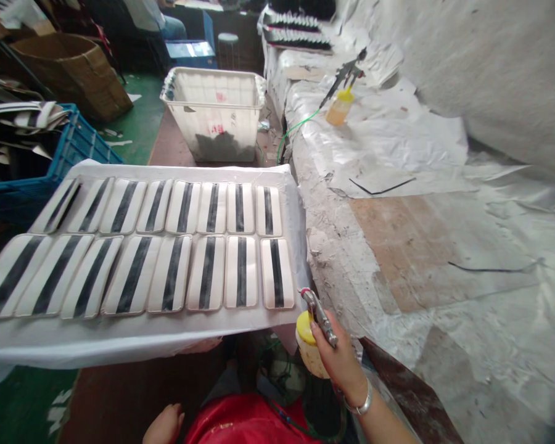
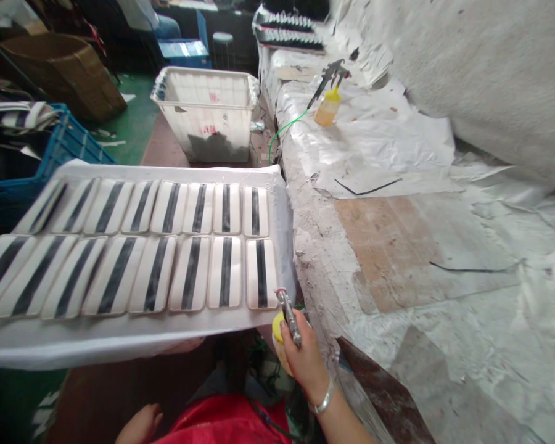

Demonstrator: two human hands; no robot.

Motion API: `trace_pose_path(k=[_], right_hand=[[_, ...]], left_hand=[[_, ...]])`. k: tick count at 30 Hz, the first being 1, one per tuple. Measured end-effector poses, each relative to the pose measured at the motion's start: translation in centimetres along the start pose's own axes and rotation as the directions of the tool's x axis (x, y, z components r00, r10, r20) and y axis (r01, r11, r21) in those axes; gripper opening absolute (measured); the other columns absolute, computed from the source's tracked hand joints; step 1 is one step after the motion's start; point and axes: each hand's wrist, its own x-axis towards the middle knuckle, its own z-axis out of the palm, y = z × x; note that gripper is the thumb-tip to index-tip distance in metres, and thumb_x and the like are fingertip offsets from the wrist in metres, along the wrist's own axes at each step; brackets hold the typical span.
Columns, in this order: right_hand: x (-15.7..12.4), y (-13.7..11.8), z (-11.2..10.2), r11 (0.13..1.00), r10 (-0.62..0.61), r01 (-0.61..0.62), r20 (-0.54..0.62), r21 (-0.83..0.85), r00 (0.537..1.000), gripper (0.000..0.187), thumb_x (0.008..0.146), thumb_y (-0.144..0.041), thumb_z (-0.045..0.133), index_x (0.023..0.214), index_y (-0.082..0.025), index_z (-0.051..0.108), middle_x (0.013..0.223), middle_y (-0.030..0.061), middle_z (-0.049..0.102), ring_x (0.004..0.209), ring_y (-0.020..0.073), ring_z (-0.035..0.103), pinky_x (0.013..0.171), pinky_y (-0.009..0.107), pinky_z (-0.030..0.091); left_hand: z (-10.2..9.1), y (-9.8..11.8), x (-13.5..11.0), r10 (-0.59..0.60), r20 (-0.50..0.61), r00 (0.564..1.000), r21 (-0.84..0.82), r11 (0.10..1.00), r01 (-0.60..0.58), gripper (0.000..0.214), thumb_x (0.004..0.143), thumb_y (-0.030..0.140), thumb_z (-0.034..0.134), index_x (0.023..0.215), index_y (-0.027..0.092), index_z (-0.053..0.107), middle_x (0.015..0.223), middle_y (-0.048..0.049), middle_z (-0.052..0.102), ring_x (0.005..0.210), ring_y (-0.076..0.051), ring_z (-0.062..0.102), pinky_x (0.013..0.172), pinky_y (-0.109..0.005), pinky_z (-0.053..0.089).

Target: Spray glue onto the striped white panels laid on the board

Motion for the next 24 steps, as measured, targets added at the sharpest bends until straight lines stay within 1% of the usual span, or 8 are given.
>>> trace_pose_path(k=[3,6,9,11,14,17,21,24], right_hand=[[-1.6,0.9,-0.2,1.000,0.021,-0.021,0.035,0.000,0.999,0.026,0.093,-0.036,0.045,0.108,-0.018,0.058,0.095,0.0051,0.067,0.087,0.0204,0.064,0.079,0.031,0.049],[-3.8,2.0,-0.3,0.998,0.066,-0.066,0.078,-0.002,0.995,0.028,0.094,-0.037,0.044,0.110,-0.019,0.057,0.098,0.0054,0.068,0.092,0.0210,0.064,0.080,0.031,0.050],[-5.7,2.9,-0.5,0.996,0.087,-0.089,0.137,0.006,0.987,0.029,0.095,-0.038,0.043,0.114,-0.019,0.056,0.103,0.0056,0.067,0.098,0.0211,0.063,0.082,0.030,0.050],[-6.3,3.0,-0.6,0.996,0.078,-0.083,0.170,0.021,0.982,0.030,0.096,-0.038,0.043,0.117,-0.020,0.055,0.105,0.0055,0.067,0.100,0.0207,0.063,0.084,0.031,0.049],[-6.0,2.6,-0.7,0.997,0.047,-0.056,0.176,0.048,0.983,0.030,0.096,-0.036,0.043,0.117,-0.019,0.055,0.106,0.0055,0.067,0.100,0.0206,0.062,0.085,0.031,0.049],[-4.6,1.7,-0.8,0.998,-0.008,-0.001,0.136,0.067,0.991,0.029,0.096,-0.036,0.044,0.115,-0.019,0.056,0.104,0.0055,0.067,0.097,0.0208,0.062,0.085,0.032,0.049],[-3.2,1.1,-1.0,0.996,-0.073,0.069,0.073,0.048,0.995,0.029,0.095,-0.036,0.045,0.115,-0.018,0.056,0.102,0.0059,0.066,0.094,0.0211,0.063,0.084,0.033,0.048],[-3.1,1.0,-1.5,0.994,-0.107,0.104,0.072,0.035,0.992,0.029,0.095,-0.036,0.045,0.117,-0.018,0.055,0.104,0.0065,0.067,0.096,0.0212,0.063,0.084,0.032,0.048]], left_hand=[[-0.7,0.6,-0.7,-0.009,-0.005,1.000,-0.012,1.000,0.009,0.035,0.093,0.022,0.032,0.112,0.016,0.061,0.120,-0.0142,0.063,0.112,-0.022,0.061,0.093,-0.029,0.045],[-1.2,1.0,-1.3,-0.004,-0.025,1.000,-0.039,0.999,0.003,0.035,0.094,0.022,0.031,0.108,0.013,0.062,0.115,-0.0150,0.064,0.105,-0.022,0.064,0.089,-0.030,0.046],[-1.2,1.3,-1.6,-0.001,-0.040,0.999,-0.048,0.999,-0.001,0.035,0.095,0.023,0.031,0.107,0.013,0.061,0.113,-0.0144,0.065,0.104,-0.022,0.064,0.088,-0.029,0.045],[-1.0,1.4,-1.7,-0.010,-0.040,0.999,-0.040,0.999,0.009,0.033,0.095,0.023,0.031,0.107,0.014,0.061,0.114,-0.0141,0.065,0.105,-0.022,0.063,0.088,-0.029,0.045],[-0.7,1.9,-1.9,-0.027,-0.041,0.999,-0.037,0.999,0.026,0.032,0.095,0.023,0.032,0.108,0.015,0.060,0.117,-0.0141,0.064,0.109,-0.021,0.062,0.089,-0.028,0.045],[-0.4,2.4,-2.5,-0.043,-0.042,0.998,-0.057,0.998,0.041,0.032,0.094,0.023,0.033,0.110,0.015,0.060,0.119,-0.0144,0.063,0.112,-0.021,0.061,0.091,-0.028,0.044],[0.2,2.8,-4.0,-0.073,-0.042,0.996,-0.079,0.994,0.070,0.033,0.093,0.023,0.031,0.110,0.017,0.059,0.119,-0.0131,0.063,0.111,-0.021,0.061,0.090,-0.028,0.045],[1.2,2.8,-5.3,-0.092,-0.051,0.994,-0.102,0.991,0.086,0.034,0.093,0.023,0.030,0.107,0.018,0.060,0.118,-0.0130,0.062,0.111,-0.022,0.061,0.092,-0.029,0.044]])
